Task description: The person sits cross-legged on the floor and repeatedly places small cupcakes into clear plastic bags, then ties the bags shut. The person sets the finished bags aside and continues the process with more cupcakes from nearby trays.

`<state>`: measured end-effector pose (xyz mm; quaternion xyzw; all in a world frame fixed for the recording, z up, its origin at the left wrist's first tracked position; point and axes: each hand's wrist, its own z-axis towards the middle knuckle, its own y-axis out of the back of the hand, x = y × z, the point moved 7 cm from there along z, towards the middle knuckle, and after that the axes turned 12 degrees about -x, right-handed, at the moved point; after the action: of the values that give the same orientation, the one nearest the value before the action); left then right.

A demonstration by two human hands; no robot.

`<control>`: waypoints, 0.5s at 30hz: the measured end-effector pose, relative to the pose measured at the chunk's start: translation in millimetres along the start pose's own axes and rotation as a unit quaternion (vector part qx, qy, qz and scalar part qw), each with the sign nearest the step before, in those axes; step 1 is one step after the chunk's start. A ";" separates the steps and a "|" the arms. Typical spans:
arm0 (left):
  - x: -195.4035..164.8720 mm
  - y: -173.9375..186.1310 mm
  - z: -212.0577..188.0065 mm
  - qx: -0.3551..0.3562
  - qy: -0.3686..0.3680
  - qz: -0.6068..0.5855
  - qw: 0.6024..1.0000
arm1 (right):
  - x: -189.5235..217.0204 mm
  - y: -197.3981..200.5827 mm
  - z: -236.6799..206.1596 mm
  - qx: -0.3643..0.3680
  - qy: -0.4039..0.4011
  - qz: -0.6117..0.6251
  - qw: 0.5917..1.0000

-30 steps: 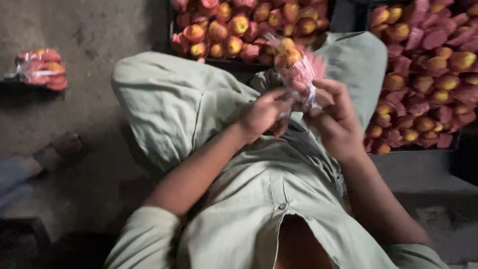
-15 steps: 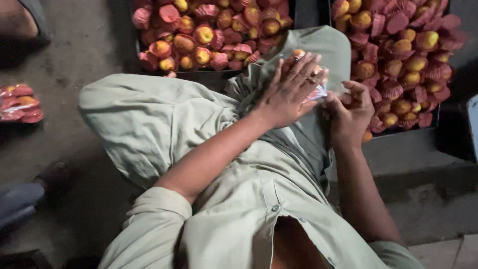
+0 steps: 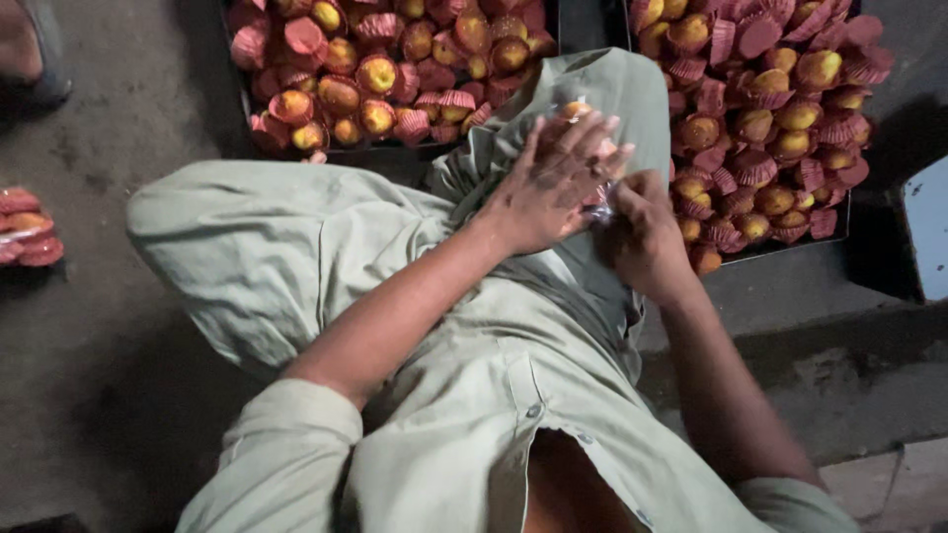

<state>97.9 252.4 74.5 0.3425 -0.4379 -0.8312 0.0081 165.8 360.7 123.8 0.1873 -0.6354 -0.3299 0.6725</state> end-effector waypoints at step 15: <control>16.5 121.4 -62.2 -0.228 0.177 -0.511 0.810 | 63.4 -19.5 45.2 0.127 -0.113 0.238 0.956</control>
<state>86.4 127.5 130.6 0.6465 0.0111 -0.7164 -0.2621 115.9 311.1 162.6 0.0757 -0.7701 -0.0960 0.6261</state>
